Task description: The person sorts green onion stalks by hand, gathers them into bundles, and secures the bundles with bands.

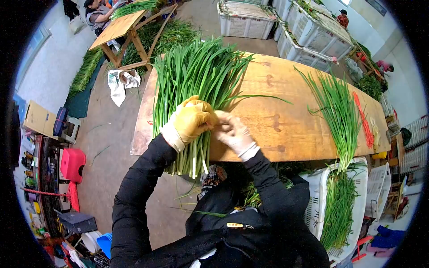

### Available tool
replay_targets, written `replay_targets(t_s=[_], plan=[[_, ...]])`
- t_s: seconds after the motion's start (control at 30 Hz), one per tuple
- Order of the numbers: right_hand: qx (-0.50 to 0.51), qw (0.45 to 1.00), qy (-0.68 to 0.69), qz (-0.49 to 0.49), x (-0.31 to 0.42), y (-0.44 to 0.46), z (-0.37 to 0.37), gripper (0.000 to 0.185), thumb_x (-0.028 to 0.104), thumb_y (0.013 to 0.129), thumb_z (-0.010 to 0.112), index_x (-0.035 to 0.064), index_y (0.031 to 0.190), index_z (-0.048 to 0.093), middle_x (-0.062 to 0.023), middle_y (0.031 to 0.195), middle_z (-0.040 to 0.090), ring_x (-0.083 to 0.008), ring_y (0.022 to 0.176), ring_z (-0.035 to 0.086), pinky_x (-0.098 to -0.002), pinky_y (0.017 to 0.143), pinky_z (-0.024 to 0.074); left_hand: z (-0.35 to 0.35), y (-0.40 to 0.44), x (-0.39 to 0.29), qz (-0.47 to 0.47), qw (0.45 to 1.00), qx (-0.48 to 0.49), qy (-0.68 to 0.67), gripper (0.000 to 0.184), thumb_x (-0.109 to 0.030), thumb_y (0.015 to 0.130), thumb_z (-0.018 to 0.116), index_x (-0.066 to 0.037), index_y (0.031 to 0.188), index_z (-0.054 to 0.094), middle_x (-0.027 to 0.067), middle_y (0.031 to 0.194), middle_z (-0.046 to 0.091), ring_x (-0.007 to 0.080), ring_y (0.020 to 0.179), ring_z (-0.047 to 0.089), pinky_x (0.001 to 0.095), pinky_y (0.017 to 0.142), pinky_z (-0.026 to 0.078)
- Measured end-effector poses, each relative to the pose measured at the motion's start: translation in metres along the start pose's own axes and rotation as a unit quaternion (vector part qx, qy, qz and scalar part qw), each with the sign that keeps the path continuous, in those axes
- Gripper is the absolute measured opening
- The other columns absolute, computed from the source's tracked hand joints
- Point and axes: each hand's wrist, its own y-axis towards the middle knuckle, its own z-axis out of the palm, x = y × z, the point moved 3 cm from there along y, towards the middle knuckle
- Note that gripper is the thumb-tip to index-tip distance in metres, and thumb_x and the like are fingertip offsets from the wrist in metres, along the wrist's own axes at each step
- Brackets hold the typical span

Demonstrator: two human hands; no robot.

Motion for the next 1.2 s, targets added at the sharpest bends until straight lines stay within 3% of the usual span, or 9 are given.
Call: replay_targets(t_s=[0.37, 0.5, 0.57, 0.63, 0.67, 0.77, 0.9, 1.0, 1.2], plan=[[-0.148, 0.989, 0.016, -0.009, -0.024, 0.015, 0.018, 0.013, 0.007, 0.076, 0.06, 0.0022, 0.087, 0.058, -0.0079, 0.078, 0.061, -0.0106, 0.072, 0.056, -0.0247, 0.064, 0.0451, -0.049, 0.001, -0.02, 0.026, 0.969, -0.234, -0.069, 0.016, -0.015, 0.076, 0.059, -0.008, 0.091, 0.059, 0.009, 0.102, 0.056, 0.0245, 0.096, 0.052, 0.037, 0.088, 0.034], [-0.119, 0.987, -0.102, 0.024, 0.005, 0.014, 0.015, 0.017, 0.018, 0.081, 0.057, 0.0024, 0.087, 0.057, -0.0019, 0.066, 0.057, -0.0084, 0.058, 0.053, -0.0226, 0.054, 0.0424, -0.077, -0.053, 0.047, -0.075, 0.754, -0.566, -0.326, 0.015, -0.007, 0.08, 0.054, -0.001, 0.094, 0.056, 0.0102, 0.098, 0.058, 0.0178, 0.091, 0.055, 0.0309, 0.081, 0.043], [-0.11, 0.989, -0.102, 0.017, -0.003, 0.015, 0.01, 0.018, 0.019, 0.081, 0.057, 0.0017, 0.085, 0.056, -0.0015, 0.065, 0.056, -0.0068, 0.056, 0.051, -0.0219, 0.052, 0.0424, -0.066, -0.102, 0.109, -0.28, 0.799, -0.502, -0.177, 0.017, -0.002, 0.082, 0.05, 0.0, 0.097, 0.057, 0.0114, 0.094, 0.059, 0.0153, 0.086, 0.056, 0.0258, 0.076, 0.045], [-0.105, 0.992, -0.067, 0.034, -0.003, 0.017, 0.01, 0.018, 0.019, 0.082, 0.055, 0.0008, 0.082, 0.055, -0.0006, 0.066, 0.054, -0.0065, 0.055, 0.05, -0.0207, 0.052, 0.0427, -0.052, -0.126, 0.135, -0.398, 0.889, -0.223, -0.029, 0.02, -0.007, 0.084, 0.049, -0.003, 0.102, 0.057, 0.0052, 0.085, 0.061, 0.0117, 0.076, 0.055, 0.0227, 0.071, 0.043], [-0.105, 0.992, -0.058, 0.029, -0.005, 0.016, 0.009, 0.018, 0.019, 0.083, 0.055, 0.0007, 0.082, 0.055, -0.0005, 0.066, 0.053, -0.0064, 0.055, 0.05, -0.0206, 0.052, 0.0427, -0.041, -0.135, 0.133, -0.527, 0.825, -0.147, -0.14, 0.023, -0.006, 0.081, 0.054, -0.003, 0.103, 0.057, 0.0049, 0.086, 0.061, 0.0124, 0.073, 0.054, 0.0235, 0.067, 0.043], [-0.106, 0.993, -0.043, 0.024, 0.0, 0.015, 0.013, 0.018, 0.018, 0.083, 0.054, 0.0005, 0.081, 0.055, -0.0002, 0.066, 0.053, -0.006, 0.055, 0.05, -0.0204, 0.052, 0.0427, -0.019, -0.148, 0.148, -0.358, 0.929, -0.086, -0.026, 0.028, 0.001, 0.074, 0.059, 0.0, 0.102, 0.057, 0.0056, 0.082, 0.061, 0.0145, 0.072, 0.055, 0.0258, 0.065, 0.044], [-0.101, 0.993, -0.051, 0.02, -0.002, 0.015, 0.01, 0.016, 0.016, 0.083, 0.054, 0.0003, 0.083, 0.055, -0.0003, 0.067, 0.053, -0.0054, 0.055, 0.049, -0.0202, 0.052, 0.0428, -0.011, -0.137, 0.15, -0.413, 0.83, -0.081, -0.366, 0.028, 0.0, 0.07, 0.063, -0.002, 0.098, 0.06, 0.0089, 0.08, 0.059, 0.018, 0.077, 0.056, 0.0275, 0.071, 0.044], [-0.1, 0.992, -0.067, 0.025, 0.0, 0.014, 0.01, 0.013, 0.014, 0.082, 0.056, 0.0011, 0.084, 0.056, -0.0005, 0.067, 0.053, -0.0061, 0.058, 0.05, -0.0217, 0.054, 0.0427, -0.025, -0.126, 0.139, -0.355, 0.934, 0.014, -0.048, 0.023, -0.007, 0.063, 0.069, -0.004, 0.085, 0.062, 0.0126, 0.079, 0.058, 0.0264, 0.077, 0.056, 0.0327, 0.071, 0.044], [-0.122, 0.97, -0.181, -0.103, 0.018, 0.013, 0.015, 0.007, 0.009, 0.08, 0.057, 0.0023, 0.082, 0.056, -0.003, 0.07, 0.054, -0.0119, 0.066, 0.053, -0.0249, 0.06, 0.0419, -0.024, -0.125, 0.13, -0.322, 0.939, 0.064, 0.106, 0.013, -0.008, 0.068, 0.064, -0.003, 0.079, 0.058, 0.0132, 0.078, 0.058, 0.0266, 0.075, 0.056, 0.0346, 0.068, 0.044]])
